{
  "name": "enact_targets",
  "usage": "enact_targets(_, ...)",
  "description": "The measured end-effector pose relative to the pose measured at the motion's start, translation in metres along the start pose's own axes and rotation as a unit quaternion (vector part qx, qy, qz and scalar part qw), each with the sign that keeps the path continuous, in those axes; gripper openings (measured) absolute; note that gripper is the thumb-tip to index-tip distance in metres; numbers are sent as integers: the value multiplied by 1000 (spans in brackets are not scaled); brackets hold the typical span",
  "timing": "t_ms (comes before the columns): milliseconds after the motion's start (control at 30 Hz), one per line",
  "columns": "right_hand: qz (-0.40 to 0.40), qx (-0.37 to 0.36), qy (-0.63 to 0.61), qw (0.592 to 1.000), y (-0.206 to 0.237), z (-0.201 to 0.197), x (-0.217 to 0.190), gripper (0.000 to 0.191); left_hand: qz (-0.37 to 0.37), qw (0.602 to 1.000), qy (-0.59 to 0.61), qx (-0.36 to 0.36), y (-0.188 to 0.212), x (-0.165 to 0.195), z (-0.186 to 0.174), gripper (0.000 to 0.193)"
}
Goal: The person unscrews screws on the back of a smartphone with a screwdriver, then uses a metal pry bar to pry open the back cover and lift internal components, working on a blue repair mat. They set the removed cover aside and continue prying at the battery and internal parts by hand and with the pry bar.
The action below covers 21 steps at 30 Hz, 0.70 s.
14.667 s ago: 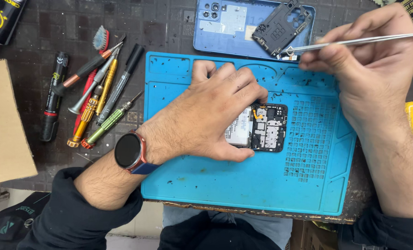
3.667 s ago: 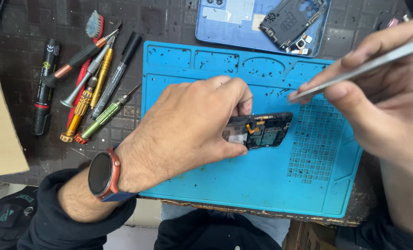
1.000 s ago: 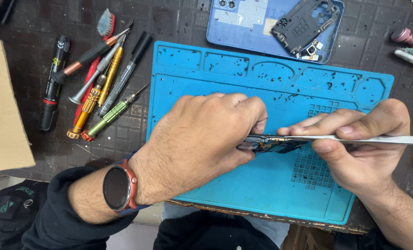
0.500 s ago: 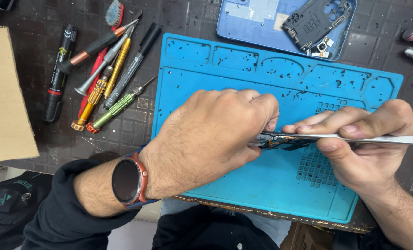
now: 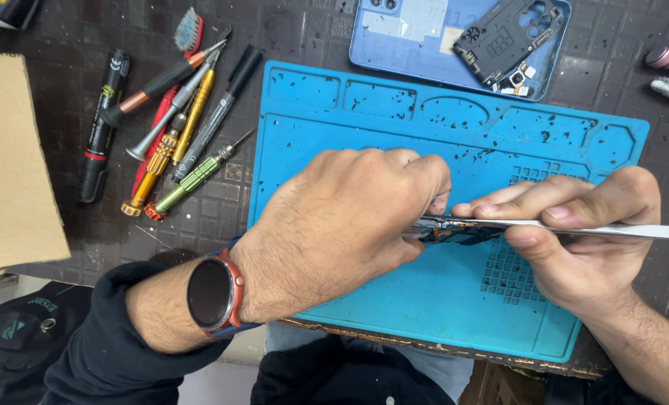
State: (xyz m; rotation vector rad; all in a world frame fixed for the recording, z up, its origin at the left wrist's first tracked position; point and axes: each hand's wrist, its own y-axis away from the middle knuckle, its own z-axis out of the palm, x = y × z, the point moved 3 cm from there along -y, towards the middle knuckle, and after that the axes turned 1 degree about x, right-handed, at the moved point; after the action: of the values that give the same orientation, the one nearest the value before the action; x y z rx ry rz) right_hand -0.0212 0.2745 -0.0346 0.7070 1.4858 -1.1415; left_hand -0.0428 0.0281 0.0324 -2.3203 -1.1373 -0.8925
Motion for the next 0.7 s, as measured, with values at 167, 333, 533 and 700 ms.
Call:
enact_targets(167,-6,-4,8,1000,-1,2,-1,28,7,1000,6,10,1,1,-1,27)
enact_targets(333,-2,-6,10,1000,-2,2,1,29,-1,1000,4,-1,0,1,-1,25)
enact_targets(533,4,-1,14,1000,-1,1,3,29,10,1000,1,14,0,1,-2,25)
enact_targets(700,4,0,16,1000,-2,1,4,30,6,1000,-5,10,0,0,-1,25)
